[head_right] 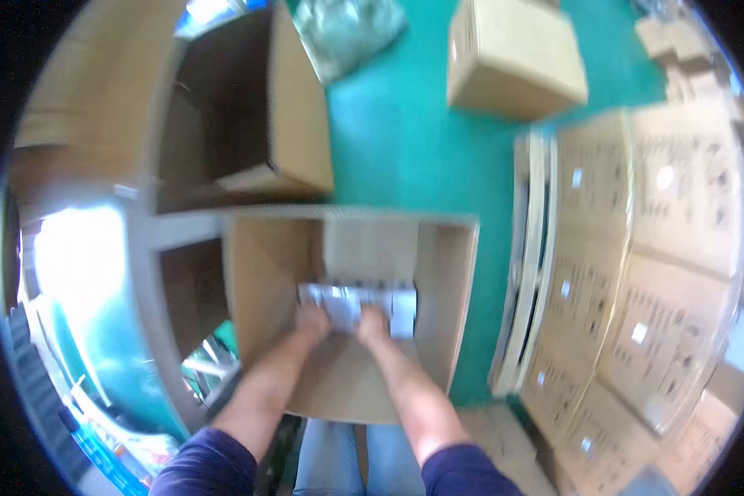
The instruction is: Packing items into small white boxes, weighing them for verification, and then packing them into larger shipping cartons and sealing them with tape.
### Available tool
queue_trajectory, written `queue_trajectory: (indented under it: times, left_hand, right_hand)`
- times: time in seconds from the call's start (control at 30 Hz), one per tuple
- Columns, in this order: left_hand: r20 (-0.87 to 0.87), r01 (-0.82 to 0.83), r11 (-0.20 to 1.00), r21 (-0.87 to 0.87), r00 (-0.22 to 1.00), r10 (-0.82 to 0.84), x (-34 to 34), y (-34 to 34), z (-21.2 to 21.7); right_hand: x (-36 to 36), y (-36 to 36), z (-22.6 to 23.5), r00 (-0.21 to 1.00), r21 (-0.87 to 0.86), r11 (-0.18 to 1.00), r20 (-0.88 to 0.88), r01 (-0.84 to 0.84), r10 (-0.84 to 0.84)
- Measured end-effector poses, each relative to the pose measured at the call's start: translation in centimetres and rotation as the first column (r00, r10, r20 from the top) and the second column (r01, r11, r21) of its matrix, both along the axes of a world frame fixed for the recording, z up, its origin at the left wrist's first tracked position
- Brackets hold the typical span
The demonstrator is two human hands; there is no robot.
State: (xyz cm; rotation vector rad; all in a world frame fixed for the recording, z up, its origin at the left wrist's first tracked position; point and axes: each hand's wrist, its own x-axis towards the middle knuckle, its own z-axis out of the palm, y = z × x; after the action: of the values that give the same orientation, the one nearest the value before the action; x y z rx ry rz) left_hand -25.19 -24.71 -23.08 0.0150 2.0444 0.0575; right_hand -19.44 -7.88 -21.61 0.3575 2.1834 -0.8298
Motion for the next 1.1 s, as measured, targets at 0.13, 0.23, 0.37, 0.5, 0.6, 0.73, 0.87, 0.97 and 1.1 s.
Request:
queue_trajectory:
  times: [0.13, 0.23, 0.37, 0.5, 0.6, 0.73, 0.87, 0.97, 1.1]
  left_hand:
    - [0.086, 0.006, 0.962, 0.273, 0.996, -0.031, 5.1, 2.4, 11.9]
    - [0.017, -0.156, 0.897, 0.414, 0.986, 0.164, 9.2, 4.6, 18.4]
    - [0.003, -0.168, 0.926, 0.338, 0.984, 0.177, 11.2, 5.9, 24.0]
    - [-0.028, -0.374, 0.903, 0.21, 0.921, 0.388, 11.5, 10.6, 26.5]
    - [-0.165, -0.55, 0.805, 0.222, 0.792, 0.587, 9.2, 17.7, 27.7]
    - [-0.088, -0.503, 0.721, 0.476, 0.789, 0.608, 5.0, 26.4, 30.8]
    - [-0.206, -0.401, 0.576, 0.712, 0.666, 0.717, -0.7, 31.2, 41.8]
    - [-0.275, -0.438, 0.475, 0.763, 0.444, 0.853, -2.3, 30.4, 46.3]
    - [-0.492, -0.204, 0.496, 0.844, 0.073, 0.867, -4.4, 26.1, 54.3]
  right_hand:
    - [3.3, 2.1, 12.8, 0.965, -0.437, 0.86, 0.116, 0.263, -0.236]
    - [5.1, 7.6, 22.2, 0.911, -0.525, 0.745, 0.204, 0.411, -0.358]
    - [6.0, 16.7, 27.2, 0.989, -0.311, 0.941, 0.095, 0.136, -0.112]
    - [7.2, 26.4, 25.8, 0.82, -0.346, 0.753, 0.362, 0.559, -0.443]
    - [7.0, 33.8, 27.0, 0.765, -0.292, 0.715, 0.367, 0.635, -0.53]
    - [4.3, 41.0, 27.8, 0.771, -0.276, 0.721, 0.203, 0.636, -0.603]
    - [-3.0, 43.3, 29.3, 0.902, -0.413, 0.802, 0.172, 0.431, -0.396]
    - [-8.4, 39.8, 31.6, 0.98, -0.418, 0.907, -0.163, 0.038, -0.116]
    - [-13.9, 32.3, 40.0, 0.96, -0.462, 0.86, -0.261, -0.217, 0.101]
